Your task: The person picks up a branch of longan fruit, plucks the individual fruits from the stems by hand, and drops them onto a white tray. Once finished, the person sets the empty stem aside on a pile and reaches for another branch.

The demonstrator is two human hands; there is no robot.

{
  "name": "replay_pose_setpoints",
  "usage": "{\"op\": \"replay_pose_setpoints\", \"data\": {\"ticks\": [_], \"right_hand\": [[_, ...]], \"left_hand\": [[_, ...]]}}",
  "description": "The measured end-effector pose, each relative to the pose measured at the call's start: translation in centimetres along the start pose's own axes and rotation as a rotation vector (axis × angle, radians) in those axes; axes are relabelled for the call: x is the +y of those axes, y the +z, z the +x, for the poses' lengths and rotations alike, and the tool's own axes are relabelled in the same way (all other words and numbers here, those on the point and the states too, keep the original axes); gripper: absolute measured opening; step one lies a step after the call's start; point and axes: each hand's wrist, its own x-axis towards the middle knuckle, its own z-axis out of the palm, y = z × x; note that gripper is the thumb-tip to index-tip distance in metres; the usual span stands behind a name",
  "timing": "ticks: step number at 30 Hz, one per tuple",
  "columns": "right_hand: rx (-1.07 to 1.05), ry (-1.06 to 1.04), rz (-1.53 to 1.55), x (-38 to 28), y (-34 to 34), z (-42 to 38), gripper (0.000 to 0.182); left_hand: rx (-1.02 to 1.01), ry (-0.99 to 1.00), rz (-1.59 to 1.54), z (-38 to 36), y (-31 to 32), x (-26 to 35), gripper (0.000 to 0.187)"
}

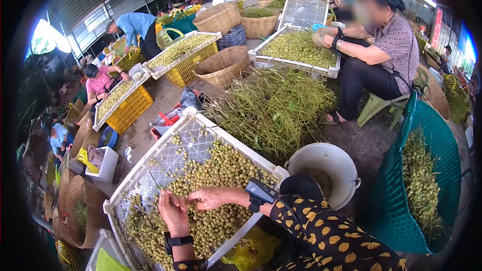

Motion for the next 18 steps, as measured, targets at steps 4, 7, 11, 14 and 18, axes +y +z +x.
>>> {"op": "replay_pose_setpoints", "data": {"ticks": [4, 7, 11, 14, 18], "right_hand": [[-0.001, 0.106, -0.009, -1.0, 0.1, -0.3, 0.019], [0.066, 0.08, -0.062, -1.0, 0.0, -0.5, 0.017], [0.104, -0.111, -0.126, 1.5, 0.7, -0.1, 0.016], [0.162, -0.174, -0.237, 2.0, 1.0, 0.2, 0.013], [0.304, -0.297, -0.385, 3.6, 1.6, 0.7, 0.009]], "left_hand": [[0.025, 0.019, -0.009, 0.0, -0.7, 0.5, 0.016], [0.046, 0.032, -0.017, 0.0, -1.0, 0.8, 0.017], [0.063, 0.029, 0.014, -0.1, -0.9, 0.6, 0.016], [0.125, 0.058, -0.024, 0.3, -1.2, 0.1, 0.015], [0.14, 0.067, 0.013, -0.2, -0.1, 0.3, 0.014]]}}
